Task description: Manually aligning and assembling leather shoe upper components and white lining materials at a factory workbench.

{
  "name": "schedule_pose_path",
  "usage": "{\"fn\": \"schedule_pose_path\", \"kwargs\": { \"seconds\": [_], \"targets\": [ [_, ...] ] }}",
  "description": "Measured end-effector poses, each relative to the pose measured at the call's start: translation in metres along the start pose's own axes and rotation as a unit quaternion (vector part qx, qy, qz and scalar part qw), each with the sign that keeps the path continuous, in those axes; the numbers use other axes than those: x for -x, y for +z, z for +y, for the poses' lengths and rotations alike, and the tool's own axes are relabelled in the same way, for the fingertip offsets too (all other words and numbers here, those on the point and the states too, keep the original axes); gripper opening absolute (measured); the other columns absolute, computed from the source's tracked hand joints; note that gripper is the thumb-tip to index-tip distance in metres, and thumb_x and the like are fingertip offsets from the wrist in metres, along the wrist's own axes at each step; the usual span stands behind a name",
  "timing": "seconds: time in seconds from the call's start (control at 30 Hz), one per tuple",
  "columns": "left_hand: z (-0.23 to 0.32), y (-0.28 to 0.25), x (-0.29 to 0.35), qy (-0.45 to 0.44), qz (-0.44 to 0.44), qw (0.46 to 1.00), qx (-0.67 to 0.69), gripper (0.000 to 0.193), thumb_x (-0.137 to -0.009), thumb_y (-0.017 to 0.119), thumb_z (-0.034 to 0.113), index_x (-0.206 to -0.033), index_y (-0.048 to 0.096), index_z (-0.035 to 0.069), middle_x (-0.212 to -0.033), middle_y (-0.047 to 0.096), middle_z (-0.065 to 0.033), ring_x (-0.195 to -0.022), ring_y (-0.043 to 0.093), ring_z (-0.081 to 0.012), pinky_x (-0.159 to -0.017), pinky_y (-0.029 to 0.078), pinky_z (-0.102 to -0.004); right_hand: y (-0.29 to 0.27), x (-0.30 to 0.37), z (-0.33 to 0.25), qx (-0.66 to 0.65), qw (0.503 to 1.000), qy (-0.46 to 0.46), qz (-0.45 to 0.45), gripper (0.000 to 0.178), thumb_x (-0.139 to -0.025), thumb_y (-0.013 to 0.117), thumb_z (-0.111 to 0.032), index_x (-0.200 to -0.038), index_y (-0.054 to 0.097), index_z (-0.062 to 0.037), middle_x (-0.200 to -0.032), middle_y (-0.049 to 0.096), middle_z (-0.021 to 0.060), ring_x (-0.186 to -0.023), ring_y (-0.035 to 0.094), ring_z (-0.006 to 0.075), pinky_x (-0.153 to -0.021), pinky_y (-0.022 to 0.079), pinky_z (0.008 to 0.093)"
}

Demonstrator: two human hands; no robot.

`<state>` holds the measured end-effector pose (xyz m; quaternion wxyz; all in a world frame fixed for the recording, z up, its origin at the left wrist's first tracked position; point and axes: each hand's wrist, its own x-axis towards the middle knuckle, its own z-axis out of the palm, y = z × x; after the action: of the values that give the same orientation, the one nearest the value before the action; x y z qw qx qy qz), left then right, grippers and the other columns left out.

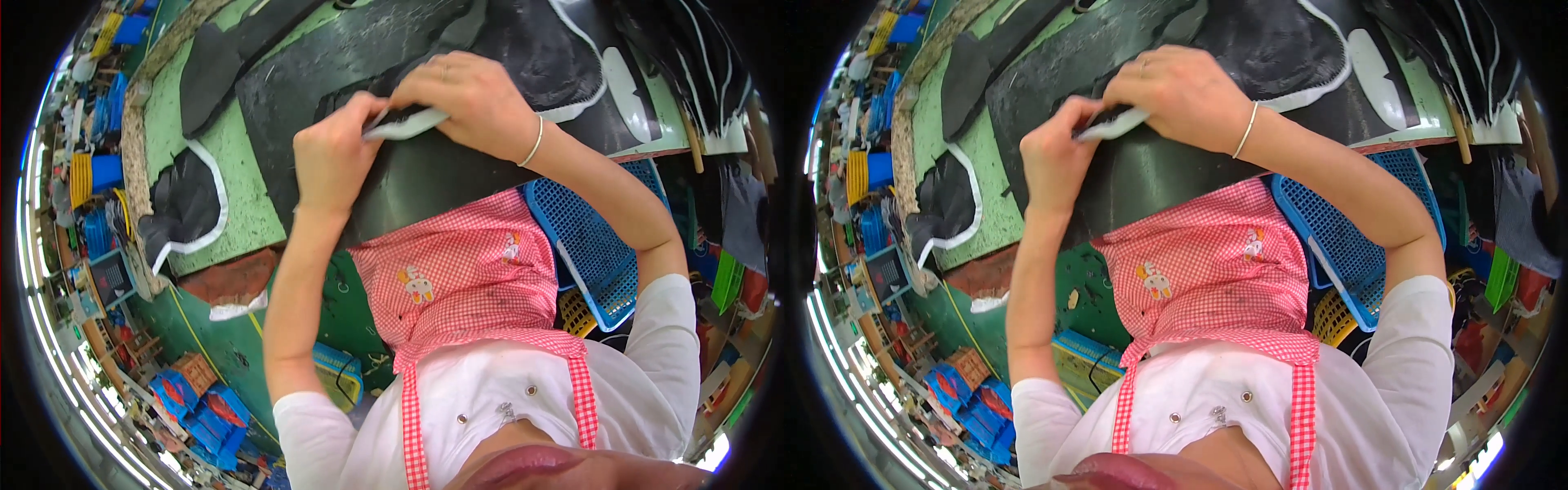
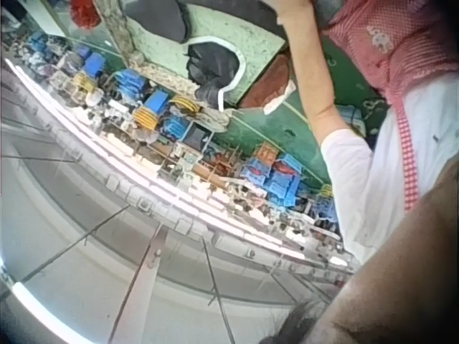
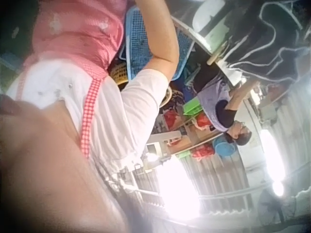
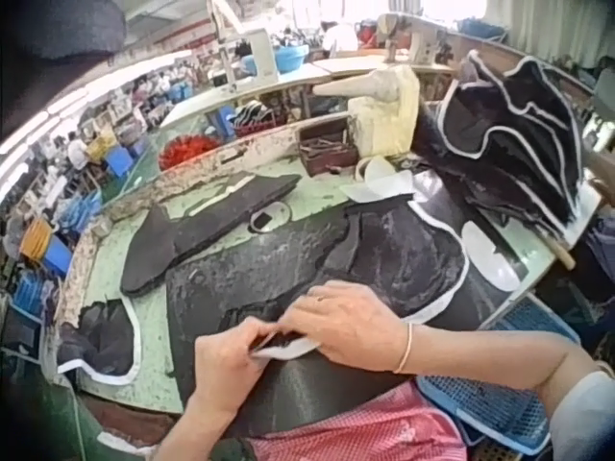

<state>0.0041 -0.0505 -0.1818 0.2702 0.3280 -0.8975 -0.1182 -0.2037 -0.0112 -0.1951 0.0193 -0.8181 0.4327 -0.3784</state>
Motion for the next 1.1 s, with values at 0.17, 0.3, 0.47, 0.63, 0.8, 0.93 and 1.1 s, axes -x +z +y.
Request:
{"fn": "schedule_pose_path", "kwargs": {
  "seconds": [0.17, 0.3, 0.47, 0.63, 0.8, 0.93, 1.1],
  "targets": [
    [-0.017, -0.025, 0.004, 0.207, -0.136, 0.969, -0.011, 0.029, -0.076, 0.062, 0.006, -0.103, 0.070, 0.009, -0.106, 0.071, -0.0057, -0.099, 0.069, -0.0229, -0.082, 0.057, -0.0329, -0.018, 0.014, -0.005, -0.016, 0.980, -0.117, -0.160, 0.027, -0.076, 0.059, -0.009, -0.102, 0.070, -0.0092, -0.103, 0.070, 0.0027, -0.091, 0.063, 0.0214, -0.080, 0.051, 0.0325],
    [-0.031, -0.050, 0.001, 0.238, -0.188, 0.952, -0.043, 0.038, -0.075, 0.061, 0.005, -0.113, 0.067, 0.008, -0.117, 0.068, -0.0072, -0.110, 0.064, -0.0247, -0.093, 0.053, -0.0382, -0.040, 0.017, 0.001, -0.061, 0.985, -0.093, -0.131, 0.022, -0.084, 0.057, -0.006, -0.103, 0.069, -0.0067, -0.103, 0.070, 0.0066, -0.089, 0.066, 0.0234, -0.080, 0.053, 0.0339],
    [-0.016, -0.081, -0.010, 0.097, -0.237, 0.963, -0.083, 0.062, -0.065, 0.052, -0.008, -0.123, 0.063, 0.010, -0.135, 0.056, -0.0098, -0.134, 0.044, -0.0303, -0.114, 0.029, -0.0485, -0.119, 0.000, 0.076, -0.054, 0.971, 0.212, 0.092, 0.019, -0.089, 0.066, -0.021, -0.097, 0.069, -0.0038, -0.084, 0.069, 0.0073, -0.072, 0.067, 0.0204, -0.068, 0.055, 0.0305],
    [0.028, -0.046, -0.057, 0.169, -0.159, 0.973, 0.012, 0.057, -0.072, 0.053, -0.004, -0.127, 0.059, 0.011, -0.135, 0.056, -0.0088, -0.133, 0.045, -0.0319, -0.112, 0.031, -0.0481, -0.083, -0.002, 0.164, 0.302, 0.947, 0.006, 0.114, 0.024, -0.086, 0.064, -0.029, -0.095, 0.069, -0.0074, -0.081, 0.068, 0.0088, -0.071, 0.065, 0.0295, -0.069, 0.053, 0.0382],
    [0.020, 0.001, -0.119, 0.065, -0.059, 0.979, 0.185, 0.049, -0.079, 0.052, -0.002, -0.128, 0.057, 0.005, -0.132, 0.057, -0.0150, -0.128, 0.049, -0.0352, -0.108, 0.037, -0.0416, -0.088, 0.000, 0.173, 0.275, 0.942, 0.187, -0.047, 0.020, -0.084, 0.058, -0.026, -0.086, 0.065, -0.0068, -0.076, 0.066, 0.0124, -0.072, 0.064, 0.0340, -0.066, 0.051, 0.0411],
    [0.033, 0.055, -0.155, 0.056, -0.024, 0.973, 0.223, 0.047, -0.083, 0.050, 0.004, -0.129, 0.054, -0.001, -0.133, 0.055, -0.0198, -0.125, 0.051, -0.0355, -0.105, 0.039, -0.0394, -0.108, 0.045, 0.173, 0.079, 0.969, 0.235, -0.011, 0.019, -0.090, 0.061, -0.020, -0.096, 0.065, -0.0022, -0.075, 0.066, 0.0095, -0.071, 0.065, 0.0209, -0.068, 0.051, 0.0320],
    [0.019, 0.115, -0.187, 0.094, -0.145, 0.974, 0.149, 0.047, -0.088, 0.046, 0.014, -0.133, 0.051, 0.002, -0.139, 0.051, -0.0172, -0.128, 0.048, -0.0318, -0.107, 0.037, -0.0383, -0.133, 0.071, 0.189, -0.139, 0.888, 0.377, 0.225, 0.016, -0.093, 0.062, -0.020, -0.096, 0.065, -0.0045, -0.080, 0.066, 0.0019, -0.070, 0.063, 0.0140, -0.062, 0.052, 0.0309]
  ]
}}
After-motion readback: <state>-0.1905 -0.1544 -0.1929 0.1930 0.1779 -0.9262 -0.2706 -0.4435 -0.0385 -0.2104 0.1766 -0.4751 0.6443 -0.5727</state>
